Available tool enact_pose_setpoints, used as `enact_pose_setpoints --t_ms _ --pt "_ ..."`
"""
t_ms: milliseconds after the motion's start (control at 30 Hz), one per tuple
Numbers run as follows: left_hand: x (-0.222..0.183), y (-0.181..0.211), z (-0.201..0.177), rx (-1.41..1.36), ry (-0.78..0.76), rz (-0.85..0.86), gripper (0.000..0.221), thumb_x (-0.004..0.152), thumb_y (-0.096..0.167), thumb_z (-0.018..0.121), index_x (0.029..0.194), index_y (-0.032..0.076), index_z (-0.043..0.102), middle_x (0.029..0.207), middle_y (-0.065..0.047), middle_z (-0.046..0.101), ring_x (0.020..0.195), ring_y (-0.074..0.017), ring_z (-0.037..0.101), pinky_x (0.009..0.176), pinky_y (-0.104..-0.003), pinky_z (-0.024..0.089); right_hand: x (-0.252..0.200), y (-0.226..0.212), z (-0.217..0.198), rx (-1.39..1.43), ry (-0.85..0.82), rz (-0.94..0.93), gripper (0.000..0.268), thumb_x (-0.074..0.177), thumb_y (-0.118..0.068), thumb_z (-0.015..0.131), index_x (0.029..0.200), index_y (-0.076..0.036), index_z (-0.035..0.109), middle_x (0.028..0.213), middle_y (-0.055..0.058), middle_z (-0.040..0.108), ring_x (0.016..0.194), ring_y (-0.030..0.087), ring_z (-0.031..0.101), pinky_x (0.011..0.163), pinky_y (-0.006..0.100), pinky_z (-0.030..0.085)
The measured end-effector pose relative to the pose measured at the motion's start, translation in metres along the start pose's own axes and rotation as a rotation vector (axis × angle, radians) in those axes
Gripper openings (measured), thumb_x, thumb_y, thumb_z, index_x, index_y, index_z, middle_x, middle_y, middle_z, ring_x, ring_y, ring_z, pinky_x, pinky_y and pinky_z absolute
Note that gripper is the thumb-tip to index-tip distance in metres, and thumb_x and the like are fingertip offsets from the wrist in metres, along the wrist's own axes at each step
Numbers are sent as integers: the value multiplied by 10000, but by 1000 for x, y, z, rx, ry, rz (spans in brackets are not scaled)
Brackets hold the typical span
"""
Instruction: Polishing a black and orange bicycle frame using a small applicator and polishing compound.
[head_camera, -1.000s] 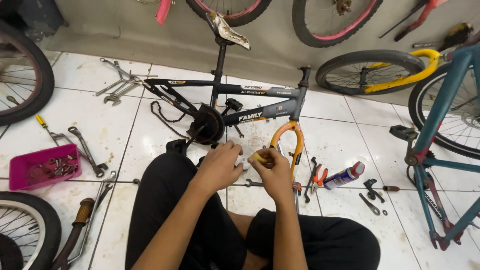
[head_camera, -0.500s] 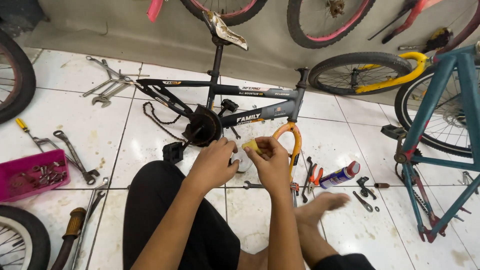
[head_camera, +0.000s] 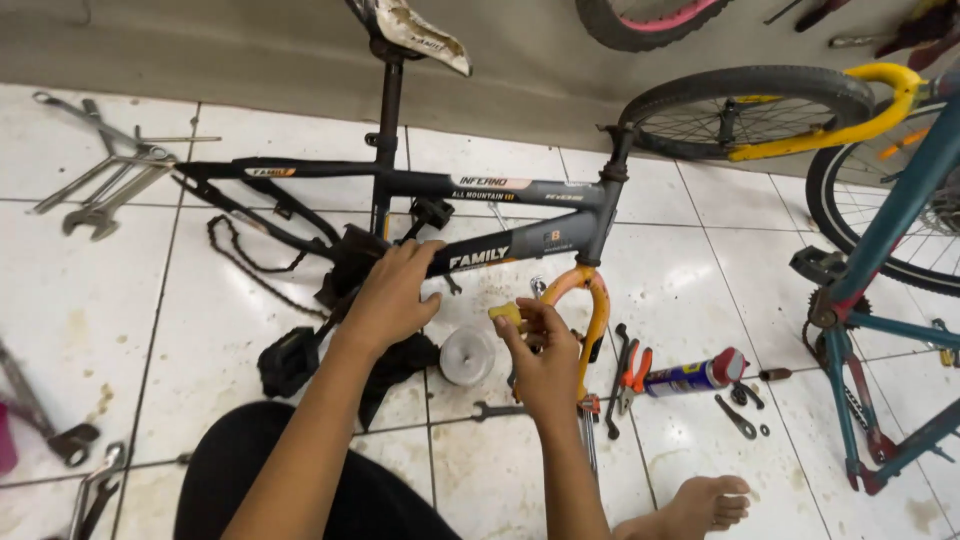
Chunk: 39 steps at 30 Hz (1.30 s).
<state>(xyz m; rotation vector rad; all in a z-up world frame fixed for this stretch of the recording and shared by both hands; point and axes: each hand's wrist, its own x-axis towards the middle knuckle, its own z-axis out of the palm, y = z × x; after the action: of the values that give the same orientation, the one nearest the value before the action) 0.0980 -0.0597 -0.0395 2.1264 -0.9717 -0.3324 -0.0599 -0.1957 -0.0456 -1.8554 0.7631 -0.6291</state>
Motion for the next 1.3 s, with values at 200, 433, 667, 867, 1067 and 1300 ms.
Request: enact_pose_setpoints --t_ms 200,433,667,867,1067,1300 --pt "41 -59 27 60 72 16 566 845 128 746 1381 36 593 1239 -232 641 1279 -430 534 1122 -589 338 84 46 17 -239 295 -563 220 916 -27 786 1123 38 745 961 146 661 811 241 675 715 334 578" --pt "72 -99 42 152 56 -7 467 865 250 744 1299 91 677 1197 -167 712 1239 -362 591 1169 -538 273 125 67 53 -477 415 -793 216 908 109 738 1120 74 755 1022 185 623 926 317 674 770 354 577" --pt "74 -129 64 232 141 14 485 871 522 673 1215 184 728 1161 9 749 1118 -231 612 1081 -439 356 113 88 91 -609 66 -732 298 938 93 650 1232 51 668 1135 219 674 1029 332 590 878 389 597" --pt "73 -121 53 148 122 -26 431 853 415 747 1206 168 741 1091 -32 767 1080 -239 630 1105 -446 317 131 75 52 -553 235 -683 277 934 107 657 1175 -8 731 1064 142 672 1001 287 601 863 356 524" --pt "69 -115 53 78 123 -28 380 866 335 760 1204 164 742 1065 -68 765 1092 -257 627 1154 -468 257 115 52 54 -504 150 -681 183 908 100 698 1051 13 772 985 129 682 962 262 667 840 326 560" --pt "41 -80 36 19 211 84 369 964 231 676 1309 98 670 1201 -140 700 1240 -324 578 1153 -539 305 68 13 48 -245 -35 -465 173 879 49 727 1037 -11 765 988 121 714 902 263 719 752 346 611"
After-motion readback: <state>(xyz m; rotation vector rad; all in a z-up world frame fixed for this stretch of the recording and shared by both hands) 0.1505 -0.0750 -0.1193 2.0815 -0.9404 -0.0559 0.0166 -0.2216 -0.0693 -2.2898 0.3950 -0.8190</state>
